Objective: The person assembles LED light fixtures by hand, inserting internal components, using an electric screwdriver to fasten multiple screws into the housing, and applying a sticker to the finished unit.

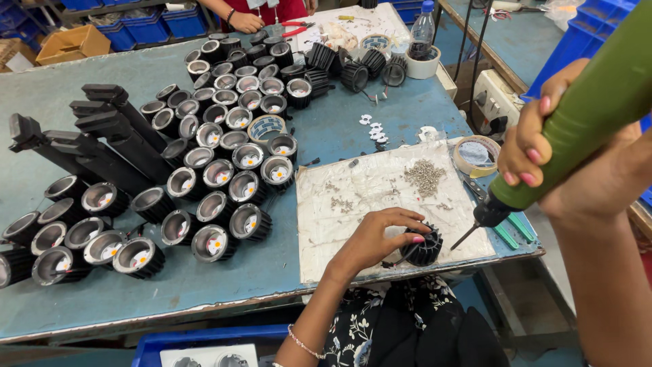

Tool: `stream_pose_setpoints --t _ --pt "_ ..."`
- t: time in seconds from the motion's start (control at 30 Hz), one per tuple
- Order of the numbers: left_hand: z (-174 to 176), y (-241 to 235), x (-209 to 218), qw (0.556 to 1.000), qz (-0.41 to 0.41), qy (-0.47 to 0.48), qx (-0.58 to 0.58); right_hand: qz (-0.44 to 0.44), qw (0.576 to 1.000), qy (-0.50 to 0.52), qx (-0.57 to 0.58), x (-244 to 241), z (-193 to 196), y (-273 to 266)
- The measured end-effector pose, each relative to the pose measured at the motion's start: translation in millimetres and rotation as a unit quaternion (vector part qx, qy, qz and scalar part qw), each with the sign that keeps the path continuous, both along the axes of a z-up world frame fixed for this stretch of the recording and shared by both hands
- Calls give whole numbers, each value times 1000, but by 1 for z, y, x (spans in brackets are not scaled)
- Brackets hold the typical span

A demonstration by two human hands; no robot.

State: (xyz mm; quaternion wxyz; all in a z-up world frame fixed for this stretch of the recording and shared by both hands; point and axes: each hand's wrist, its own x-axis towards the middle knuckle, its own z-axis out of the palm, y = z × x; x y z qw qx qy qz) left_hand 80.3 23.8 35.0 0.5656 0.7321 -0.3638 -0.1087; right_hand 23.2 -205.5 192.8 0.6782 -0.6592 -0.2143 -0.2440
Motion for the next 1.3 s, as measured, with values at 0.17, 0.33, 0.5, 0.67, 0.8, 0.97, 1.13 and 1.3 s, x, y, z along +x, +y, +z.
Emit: stream_pose_setpoints --t 0.17,0.33,0.5,0.67,0.8,0.97,1.13,1.3 --pt "-11 -8 8 999 28 38 -11 3 1000 -3 -7 1 -4 2" --pt "-21 -17 21 996 36 73 24 -29 1000 -2 -10 7 0 13" --pt "-32 -22 23 995 50 80 20 -32 999 -8 -9 9 0 28" --pt "-38 -24 22 992 50 113 -17 -21 999 20 19 13 -1 44" --pt "-39 -23 24 993 42 110 -21 -44 999 11 2 12 0 53" --pt "-35 -22 24 994 49 99 19 -26 999 23 9 15 -1 53" --pt "-31 -21 23 993 39 107 6 7 998 33 46 20 -11 54" --pt "-29 -9 9 991 -5 94 -95 28 998 30 55 22 -15 56"
